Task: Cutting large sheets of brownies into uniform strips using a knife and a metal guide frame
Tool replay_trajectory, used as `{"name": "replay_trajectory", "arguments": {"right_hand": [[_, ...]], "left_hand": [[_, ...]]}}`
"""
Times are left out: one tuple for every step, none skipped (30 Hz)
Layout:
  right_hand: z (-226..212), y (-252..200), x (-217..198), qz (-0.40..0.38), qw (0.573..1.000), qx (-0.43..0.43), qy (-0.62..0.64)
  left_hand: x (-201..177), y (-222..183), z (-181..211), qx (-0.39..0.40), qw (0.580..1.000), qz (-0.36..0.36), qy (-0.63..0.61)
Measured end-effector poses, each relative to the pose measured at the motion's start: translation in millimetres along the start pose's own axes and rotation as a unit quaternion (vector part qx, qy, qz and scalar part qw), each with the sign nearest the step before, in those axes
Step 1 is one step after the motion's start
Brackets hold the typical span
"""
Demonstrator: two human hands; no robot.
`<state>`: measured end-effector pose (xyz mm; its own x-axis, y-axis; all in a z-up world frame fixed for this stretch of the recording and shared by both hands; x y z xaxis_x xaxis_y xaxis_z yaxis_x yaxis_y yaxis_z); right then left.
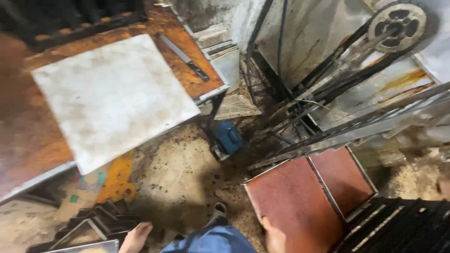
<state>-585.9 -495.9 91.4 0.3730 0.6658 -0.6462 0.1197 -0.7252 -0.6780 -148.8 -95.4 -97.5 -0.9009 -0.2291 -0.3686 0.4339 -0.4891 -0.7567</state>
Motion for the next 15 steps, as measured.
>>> {"name": "replay_trajectory", "arguments": {"right_hand": [[-4,-49,-16,0.031,0.942,0.142,0.301],[62,-2,8,0.028,0.943,0.14,0.302],[83,54,6,-0.057,0.995,0.046,-0.064],[90,102,4,-0.127,0.897,-0.057,-0.42],[34,54,-16,-0.131,0.892,-0.063,-0.428],[-28,-6,-64,-0.055,0.926,-0.045,-0.371],[-93,-82,-117,0.024,0.952,-0.035,-0.304],[-112,-89,-112,0.021,0.95,-0.049,-0.309],[-114,-88,-117,-0.019,0.961,0.013,-0.274],[-117,-89,-123,-0.056,0.967,0.075,-0.238],[-137,-97,-120,-0.054,0.965,0.064,-0.247],[-157,-104,-127,-0.005,0.979,0.057,-0.195],[-156,-122,-131,0.041,0.988,0.064,-0.138],[-151,-117,-132,0.039,0.987,0.066,-0.142],[-151,-112,-133,0.055,0.989,0.027,-0.135]], "left_hand": [[-10,2,10,0.013,0.999,-0.035,0.026],[-22,-1,24,0.012,0.999,-0.031,0.027],[-35,-5,46,0.045,0.998,-0.02,0.03],[-49,-8,66,0.078,0.996,-0.008,0.034],[-49,-5,66,0.071,0.997,-0.003,0.026],[-44,-2,77,0.115,0.991,-0.023,0.067],[-51,6,92,0.161,0.98,-0.034,0.11],[-60,-6,95,0.155,0.982,-0.022,0.105],[-56,-15,114,0.183,0.978,-0.035,0.096],[-52,-22,136,0.212,0.972,-0.046,0.087],[-55,-34,156,0.211,0.974,-0.035,0.078],[-52,-41,176,0.207,0.975,-0.077,-0.027],[-36,-56,190,0.199,0.963,-0.132,-0.126],[-28,-55,198,0.197,0.963,-0.135,-0.129],[-17,-59,210,0.218,0.955,-0.157,-0.121]]}}
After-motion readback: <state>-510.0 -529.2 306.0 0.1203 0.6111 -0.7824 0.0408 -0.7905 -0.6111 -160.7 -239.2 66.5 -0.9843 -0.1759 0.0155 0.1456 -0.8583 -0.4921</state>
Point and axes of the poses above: each hand's wrist, its own y-axis towards the middle knuckle, its own x-axis out of the palm, z = x × y, the point moved 10 cm from there along y, towards the middle knuckle, and after that the axes turned 12 degrees about -z, right-handed, at the moved point
